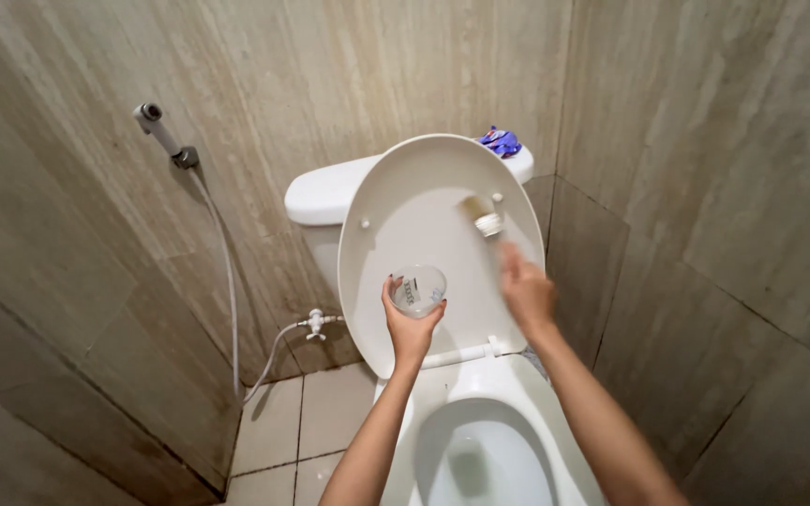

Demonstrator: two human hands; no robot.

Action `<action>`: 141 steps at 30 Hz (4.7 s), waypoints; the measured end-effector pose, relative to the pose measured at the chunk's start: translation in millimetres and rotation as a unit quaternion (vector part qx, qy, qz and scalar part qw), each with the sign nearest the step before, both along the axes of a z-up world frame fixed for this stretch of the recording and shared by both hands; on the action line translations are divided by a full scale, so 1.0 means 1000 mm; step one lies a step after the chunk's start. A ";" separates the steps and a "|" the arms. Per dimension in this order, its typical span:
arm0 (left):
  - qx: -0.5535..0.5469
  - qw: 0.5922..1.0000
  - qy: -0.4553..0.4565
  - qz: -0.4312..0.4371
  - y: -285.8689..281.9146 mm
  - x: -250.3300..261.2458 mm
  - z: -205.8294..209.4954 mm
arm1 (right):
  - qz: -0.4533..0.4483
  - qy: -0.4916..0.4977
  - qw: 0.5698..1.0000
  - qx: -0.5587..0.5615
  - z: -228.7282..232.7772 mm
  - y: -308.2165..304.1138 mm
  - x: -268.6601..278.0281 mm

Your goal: The recorder cleans the lid and exterior of a toilet using a brush and a cleaning solution mixed in a cup.

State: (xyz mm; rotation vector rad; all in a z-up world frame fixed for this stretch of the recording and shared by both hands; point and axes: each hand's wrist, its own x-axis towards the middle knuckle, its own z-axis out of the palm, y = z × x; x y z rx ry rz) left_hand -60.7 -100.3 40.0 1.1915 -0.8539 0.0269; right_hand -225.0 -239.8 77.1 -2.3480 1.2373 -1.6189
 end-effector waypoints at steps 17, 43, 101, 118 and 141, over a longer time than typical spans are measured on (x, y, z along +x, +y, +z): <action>0.022 0.999 0.007 -0.026 0.002 -0.020 0.000 | 0.041 -0.121 0.989 0.067 0.001 0.018 -0.015; 0.032 0.999 0.003 -0.029 0.005 -0.026 -0.002 | -0.046 0.036 0.995 0.087 0.046 0.025 -0.018; 0.025 0.999 0.027 -0.021 0.044 -0.009 -0.007 | -0.023 0.051 0.963 0.263 -0.026 -0.010 0.005; -0.018 1.000 0.014 -0.008 0.056 0.004 -0.020 | -0.062 0.207 0.911 -0.352 0.123 0.031 0.094; 0.035 0.997 0.039 -0.053 0.056 -0.028 -0.034 | -0.070 0.029 0.995 0.065 0.011 0.007 -0.037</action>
